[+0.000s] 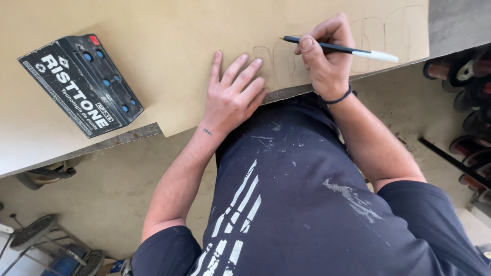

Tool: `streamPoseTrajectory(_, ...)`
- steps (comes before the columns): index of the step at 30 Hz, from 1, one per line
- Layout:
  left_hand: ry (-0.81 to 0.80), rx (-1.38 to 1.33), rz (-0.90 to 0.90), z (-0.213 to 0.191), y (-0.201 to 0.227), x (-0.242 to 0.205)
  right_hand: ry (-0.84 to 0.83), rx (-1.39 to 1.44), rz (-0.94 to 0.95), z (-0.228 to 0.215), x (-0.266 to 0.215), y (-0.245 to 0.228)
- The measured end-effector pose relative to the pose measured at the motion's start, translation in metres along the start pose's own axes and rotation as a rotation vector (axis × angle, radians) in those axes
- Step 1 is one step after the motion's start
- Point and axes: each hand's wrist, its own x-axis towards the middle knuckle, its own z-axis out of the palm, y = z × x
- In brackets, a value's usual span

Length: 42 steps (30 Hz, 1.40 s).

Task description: The person draws curved outlines on a sheet of cardboard using a black marker. They then use a pair of scissors to cut along the drawn lines, separating the shapes from the main sheet.

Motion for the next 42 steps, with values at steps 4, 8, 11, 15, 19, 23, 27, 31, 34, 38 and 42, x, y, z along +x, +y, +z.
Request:
streamPoseTrajectory(4,-0.009,0.167,-0.092,-0.012,0.009,-0.021,0.001,-0.377,-0.254,-0.058,0.002,-0.025)
streamPoseTrajectory(8,-0.097,0.319,-0.178,-0.027,0.02,-0.049,-0.038,-0.709,-0.385,-0.146,-0.002,-0.048)
streamPoseTrajectory(11,-0.033,0.346,-0.133,-0.025,0.029,-0.055,0.125,-0.788,-0.311,-0.236,-0.02,-0.028)
streamPoseTrajectory(15,0.093,0.146,-0.165,-0.034,0.066,-0.019,0.076,-0.986,0.156,-0.298,-0.023,-0.03)
streamPoseTrajectory(19,0.439,0.075,-0.188,-0.003,0.104,0.033,-0.038,-1.116,0.236,-0.31,-0.008,-0.016)
streamPoseTrajectory(23,0.473,-0.051,-0.023,0.038,0.128,0.134,-0.148,-1.324,0.315,-0.32,0.015,-0.003)
streamPoseTrajectory(27,0.324,-0.006,0.011,0.088,0.132,0.242,-0.019,-1.18,-0.115,-0.325,0.054,-0.01)
streamPoseTrajectory(31,0.093,0.005,-0.027,0.158,0.119,0.311,-0.064,-1.13,-0.249,-0.313,0.098,-0.004)
streamPoseTrajectory(34,0.049,0.036,-0.08,0.193,0.118,0.335,-0.119,-1.221,-0.144,-0.3,0.114,-0.005)
streamPoseTrajectory(38,-0.047,0.07,-0.158,0.227,0.113,0.35,-0.252,-1.445,-0.073,-0.293,0.134,-0.006)
streamPoseTrajectory(42,0.012,0.216,-0.161,0.171,0.12,0.323,-0.371,-1.52,-0.097,-0.288,0.146,-0.014)
